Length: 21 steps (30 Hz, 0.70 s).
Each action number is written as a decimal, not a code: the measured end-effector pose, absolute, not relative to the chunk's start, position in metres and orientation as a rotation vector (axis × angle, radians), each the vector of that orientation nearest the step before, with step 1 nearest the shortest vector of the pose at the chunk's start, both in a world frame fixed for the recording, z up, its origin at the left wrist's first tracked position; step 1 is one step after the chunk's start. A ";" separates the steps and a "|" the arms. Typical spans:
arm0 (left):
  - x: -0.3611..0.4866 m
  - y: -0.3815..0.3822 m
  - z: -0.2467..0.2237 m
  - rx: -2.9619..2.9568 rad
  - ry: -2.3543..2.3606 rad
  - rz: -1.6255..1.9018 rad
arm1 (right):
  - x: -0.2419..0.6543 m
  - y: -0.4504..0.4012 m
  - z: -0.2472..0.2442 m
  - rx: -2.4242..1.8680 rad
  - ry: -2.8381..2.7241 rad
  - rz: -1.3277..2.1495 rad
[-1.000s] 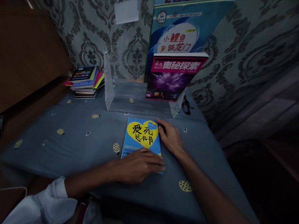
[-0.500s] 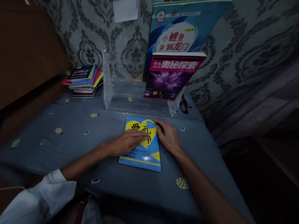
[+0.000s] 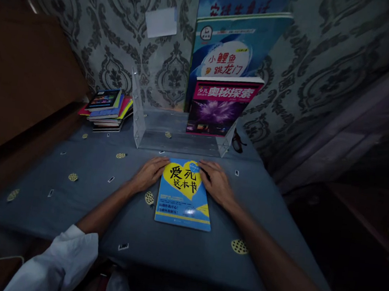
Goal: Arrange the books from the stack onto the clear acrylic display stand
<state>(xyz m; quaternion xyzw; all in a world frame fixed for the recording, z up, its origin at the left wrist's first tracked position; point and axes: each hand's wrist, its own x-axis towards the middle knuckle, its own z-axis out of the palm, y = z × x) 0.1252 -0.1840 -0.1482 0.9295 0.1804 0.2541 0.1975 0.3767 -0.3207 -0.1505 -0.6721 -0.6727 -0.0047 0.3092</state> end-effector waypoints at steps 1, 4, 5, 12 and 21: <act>0.125 -0.184 -0.148 2.595 0.507 0.705 | 0.374 -0.320 -0.149 -1.804 -1.799 -0.043; 0.126 -0.183 -0.148 2.567 0.507 0.701 | 0.361 -0.316 -0.144 -1.841 -1.880 -0.098; 0.126 -0.183 -0.149 2.557 0.506 0.710 | 0.355 -0.313 -0.142 -1.833 -1.915 -0.092; 0.123 -0.181 -0.150 2.525 0.511 0.725 | 0.297 -0.298 -0.128 -1.642 -2.135 0.068; 0.125 -0.184 -0.145 2.583 0.567 0.660 | 0.251 -0.346 -0.120 -1.422 -2.383 0.294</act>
